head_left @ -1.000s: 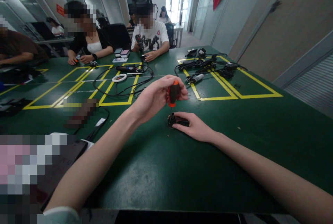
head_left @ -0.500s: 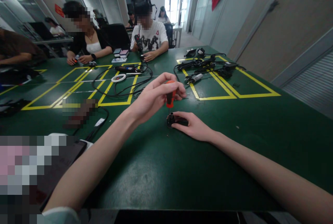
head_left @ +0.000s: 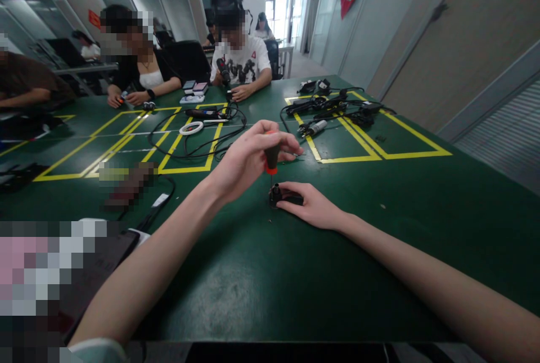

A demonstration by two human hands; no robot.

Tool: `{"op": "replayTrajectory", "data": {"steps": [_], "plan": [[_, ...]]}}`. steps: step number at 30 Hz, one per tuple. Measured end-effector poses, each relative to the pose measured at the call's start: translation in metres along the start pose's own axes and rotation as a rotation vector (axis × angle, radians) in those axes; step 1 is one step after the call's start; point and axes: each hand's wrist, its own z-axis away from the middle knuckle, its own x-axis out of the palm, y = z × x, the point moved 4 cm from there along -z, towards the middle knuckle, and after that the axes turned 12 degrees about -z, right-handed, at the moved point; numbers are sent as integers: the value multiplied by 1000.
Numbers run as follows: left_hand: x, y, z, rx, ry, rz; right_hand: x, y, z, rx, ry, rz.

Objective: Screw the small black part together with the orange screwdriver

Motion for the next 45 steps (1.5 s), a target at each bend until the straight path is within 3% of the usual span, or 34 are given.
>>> {"op": "replayTrajectory", "data": {"steps": [8,14,45], "plan": [[1,3,0,1,-49,-40,0,2,1,-26,7,-11],[-2,-1,0,21,-1,-43,0,1,1,-16,3,-11],[0,0,1,16,-15,-34,0,2,1,-19,12,-13]]}}
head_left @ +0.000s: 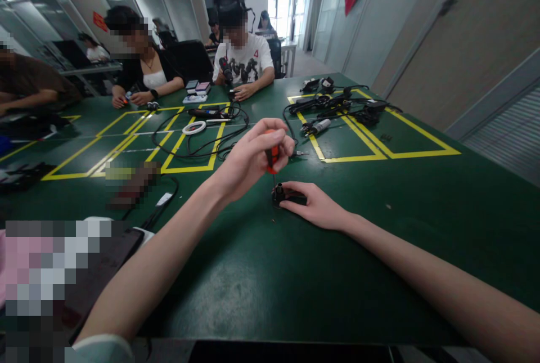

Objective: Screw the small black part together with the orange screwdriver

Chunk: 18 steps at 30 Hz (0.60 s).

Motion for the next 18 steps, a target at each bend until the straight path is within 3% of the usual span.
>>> {"op": "replayTrajectory", "data": {"steps": [5,18], "plan": [[0,3,-1,-29,-39,11,0,0,0,2,-7,0],[-1,2,-1,-49,-11,-22,0,0,0,0,-6,-2]]}}
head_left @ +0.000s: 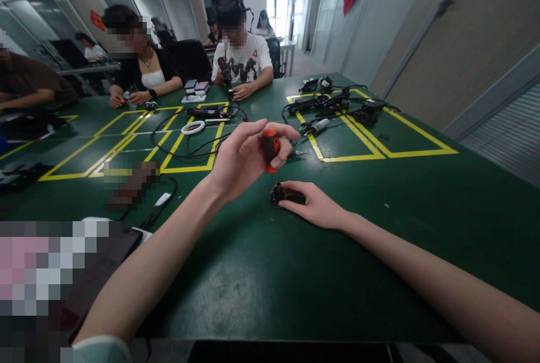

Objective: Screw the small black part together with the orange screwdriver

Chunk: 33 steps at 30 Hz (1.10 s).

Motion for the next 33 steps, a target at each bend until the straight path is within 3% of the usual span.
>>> {"op": "replayTrajectory", "data": {"steps": [16,23,30,33], "plan": [[-1,1,0,19,-21,-3,0,-1,0,15,-2,1],[0,1,0,42,40,-12,0,0,0,4,-3,19],[0,3,0,38,-31,-8,0,-1,0,6,1,-6],[0,1,0,38,-4,-29,0,0,0,10,-4,3]]}}
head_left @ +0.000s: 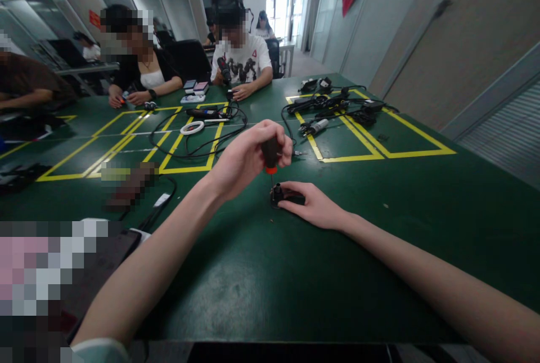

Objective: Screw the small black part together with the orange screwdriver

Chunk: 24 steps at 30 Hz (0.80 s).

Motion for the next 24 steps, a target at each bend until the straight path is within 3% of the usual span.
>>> {"op": "replayTrajectory", "data": {"steps": [6,24], "plan": [[0,1,0,-4,46,-7,0,-1,0,-14,9,13],[1,1,-1,7,4,14,0,0,0,-5,13,4]]}}
